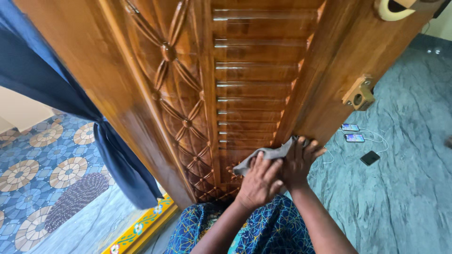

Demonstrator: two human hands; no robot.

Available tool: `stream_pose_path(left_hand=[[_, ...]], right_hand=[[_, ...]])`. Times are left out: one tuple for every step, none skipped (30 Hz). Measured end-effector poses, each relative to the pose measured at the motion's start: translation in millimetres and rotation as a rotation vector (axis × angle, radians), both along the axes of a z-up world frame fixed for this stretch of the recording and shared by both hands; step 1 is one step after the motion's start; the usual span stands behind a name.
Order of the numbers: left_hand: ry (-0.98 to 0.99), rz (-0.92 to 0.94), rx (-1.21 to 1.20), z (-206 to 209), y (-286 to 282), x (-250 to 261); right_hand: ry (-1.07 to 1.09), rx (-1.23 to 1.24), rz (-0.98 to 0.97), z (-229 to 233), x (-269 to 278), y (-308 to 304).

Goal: The person cleans a carved wooden door by hand using a cloth, wiping the decorative panels and flat surfaces.

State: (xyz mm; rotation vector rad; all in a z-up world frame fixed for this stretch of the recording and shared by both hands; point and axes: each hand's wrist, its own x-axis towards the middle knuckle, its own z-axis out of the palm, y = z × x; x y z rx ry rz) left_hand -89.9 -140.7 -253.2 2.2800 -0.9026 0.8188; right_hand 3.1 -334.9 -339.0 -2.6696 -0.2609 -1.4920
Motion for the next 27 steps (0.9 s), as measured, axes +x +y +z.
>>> stream_pose_path(left_hand=[[0.052, 0.011, 0.002, -7.7, 0.1, 8.1], [0.107, 0.023, 0.003, -16.2, -1.7, 15.3], [0.079, 0.086, 0.053, -24.3, -5.0, 21.9], [0.047, 0.153, 0.101, -30.1, -8.4, 29.7], [0.015, 0.219, 0.149, -34.6, -11.8, 35.6], [-0.006, 0.257, 0.147, -37.1, -14.4, 40.7], [-0.027, 0.295, 0.145, -37.6, -15.6, 44.5], [-0.047, 0.334, 0.141, -36.1, -17.3, 46.4], [-0.044, 0.315, 0.169, -31.8, -17.1, 48.5], [-0.039, 0.293, 0.201, -24.6, -14.3, 50.5], [-0.034, 0.27, 0.232, -15.5, -12.7, 52.5], [-0.149, 0.297, 0.206, -5.3, -13.9, 54.2], [-0.264, 0.323, 0.179, 6.4, -15.2, 54.7], [-0.38, 0.355, 0.155, 21.3, -14.5, 55.4], [-0.385, 0.375, 0.127, 38.9, -14.2, 58.3], [-0.385, 0.39, 0.101, 56.7, -13.9, 60.7], [-0.384, 0.405, 0.076, 75.4, -13.3, 62.9], [-0.409, 0.462, 0.111, 95.4, -12.6, 64.0], [-0.433, 0.519, 0.146, 116.5, -10.7, 65.1], [-0.479, 0.529, 0.14, 139.7, -7.4, 68.2], [-0.525, 0.539, 0.135, 163.8, -4.1, 71.1], [-0.472, 0.509, 0.111, 186.9, -1.1, 71.7], [-0.418, 0.479, 0.086, 209.5, 2.4, 71.8], [-0.41, 0.524, 0.087, 230.6, 7.3, 71.1], [-0.402, 0.569, 0.089, 249.9, 13.6, 70.3], [-0.417, 0.64, 0.077, 268.9, 21.2, 72.2], [-0.431, 0.71, 0.065, 282.7, 28.4, 72.0]], right_hand=[[-0.048, 0.003, 0.068, 3.7, -4.8, -0.6], [-0.062, 0.001, 0.126, 5.8, -10.1, -2.5], [-0.077, 0.0, 0.184, 6.0, -15.5, -4.9], [-0.095, -0.002, 0.244, 5.6, -17.4, -7.4], [-0.059, 0.024, 0.245, 1.7, -20.7, -8.1], [-0.025, 0.049, 0.247, -4.8, -24.7, -7.7], [0.009, 0.074, 0.249, -11.6, -27.8, -8.0], [0.041, 0.046, 0.221, -17.9, -30.4, -9.5], [0.073, 0.018, 0.193, -23.5, -32.5, -9.9], [0.108, -0.008, 0.162, -27.3, -33.7, -9.4], [0.081, -0.002, 0.164, -29.1, -32.2, -8.1], [0.051, 0.002, 0.165, -29.9, -29.1, -7.0], [0.022, 0.005, 0.167, -29.6, -26.9, -7.9], [0.014, 0.015, 0.181, -28.1, -24.9, -7.8], [0.007, 0.026, 0.194, -27.1, -23.5, -7.6], [0.006, 0.04, 0.203, -29.3, -25.6, -7.1], [0.033, 0.038, 0.193, -31.8, -26.8, -6.5], [0.056, 0.036, 0.18, -32.9, -26.0, -7.2], [0.079, 0.033, 0.167, -33.7, -25.0, -8.3], [0.041, 0.008, 0.159, -34.4, -24.2, -9.0], [0.002, -0.017, 0.152, -34.7, -23.2, -10.2], [-0.036, -0.041, 0.144, -35.4, -23.7, -10.2], [-0.012, -0.035, 0.154, -36.0, -25.5, -10.3], [0.009, -0.028, 0.163, -35.9, -27.1, -11.2], [0.03, -0.022, 0.172, -35.5, -28.0, -11.3], [0.032, -0.018, 0.171, -34.9, -28.2, -10.9], [0.033, -0.014, 0.17, -34.5, -28.4, -9.9]])
